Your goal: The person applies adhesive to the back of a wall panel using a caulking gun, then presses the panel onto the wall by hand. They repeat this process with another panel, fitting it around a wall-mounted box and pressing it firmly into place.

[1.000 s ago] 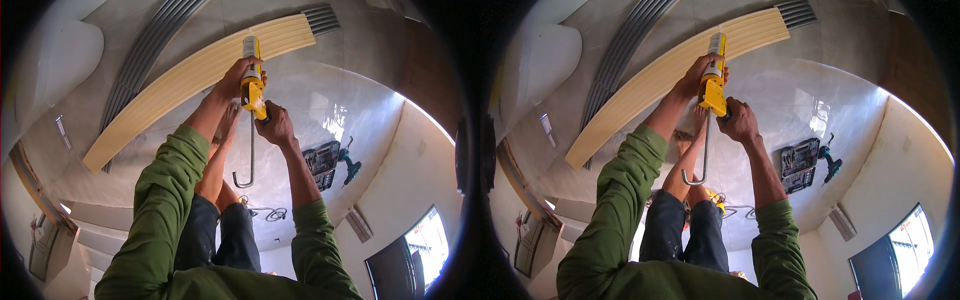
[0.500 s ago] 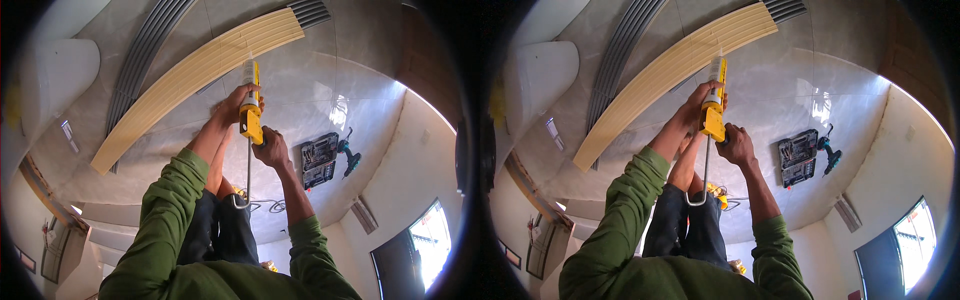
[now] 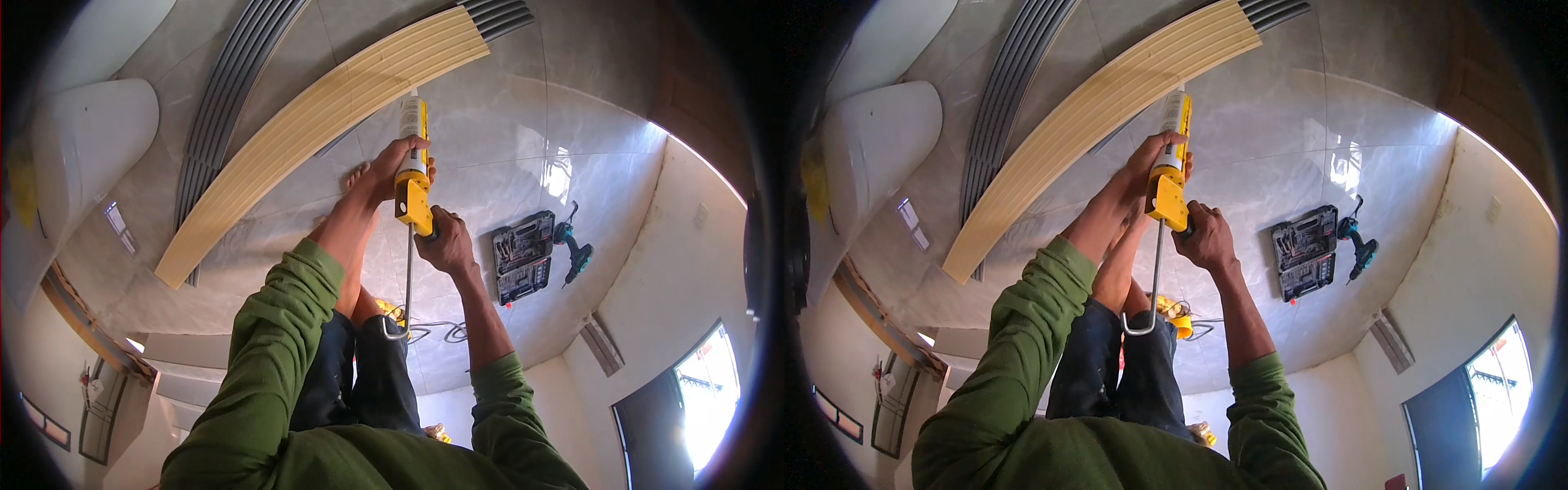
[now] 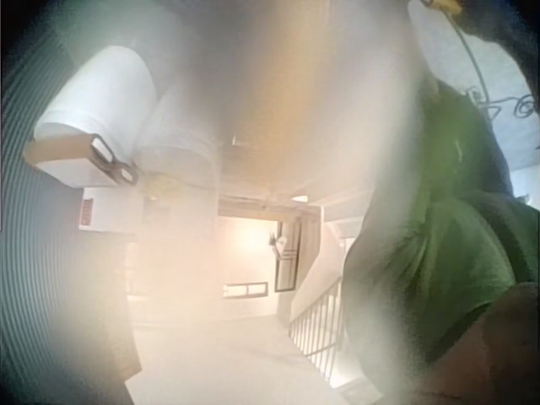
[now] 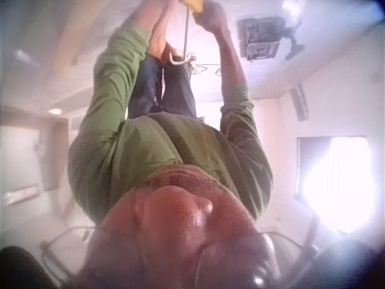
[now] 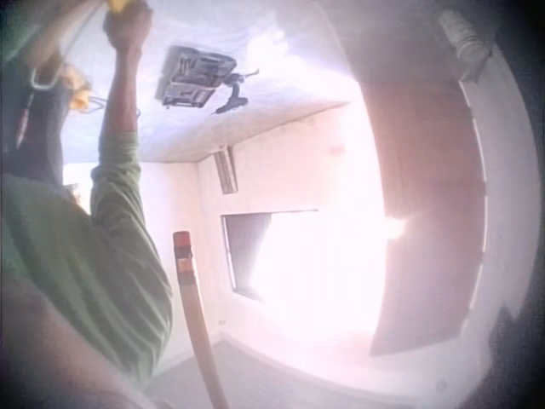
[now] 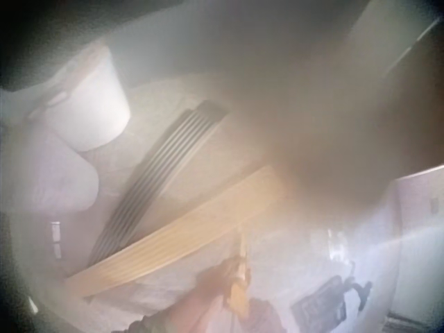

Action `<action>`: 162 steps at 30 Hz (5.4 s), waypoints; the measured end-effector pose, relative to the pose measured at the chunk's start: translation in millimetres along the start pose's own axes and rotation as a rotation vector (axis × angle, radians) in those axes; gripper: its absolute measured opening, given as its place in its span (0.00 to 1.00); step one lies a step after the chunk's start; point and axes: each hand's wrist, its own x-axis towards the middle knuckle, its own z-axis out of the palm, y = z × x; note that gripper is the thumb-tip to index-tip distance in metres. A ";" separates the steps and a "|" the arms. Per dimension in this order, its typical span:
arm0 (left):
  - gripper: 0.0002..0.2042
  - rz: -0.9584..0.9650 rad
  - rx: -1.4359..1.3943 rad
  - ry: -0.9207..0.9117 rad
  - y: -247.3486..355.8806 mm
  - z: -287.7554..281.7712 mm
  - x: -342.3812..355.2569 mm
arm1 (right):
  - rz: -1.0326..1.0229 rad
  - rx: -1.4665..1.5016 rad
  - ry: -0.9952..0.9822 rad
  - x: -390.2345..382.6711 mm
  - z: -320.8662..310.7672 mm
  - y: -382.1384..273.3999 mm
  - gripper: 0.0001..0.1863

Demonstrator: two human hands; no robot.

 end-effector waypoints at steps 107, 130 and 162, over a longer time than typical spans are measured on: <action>0.12 0.232 -0.057 -0.084 79.2 137.2 132.3 | -0.198 -0.014 -0.052 147.9 -180.3 85.0 0.11; 0.31 0.663 0.680 0.326 -77.2 125.2 9.6 | 0.202 0.785 -0.107 40.4 -137.5 67.5 0.39; 0.36 0.594 0.641 0.866 220.8 -444.6 -173.3 | 0.161 0.951 0.339 67.3 62.3 82.0 0.29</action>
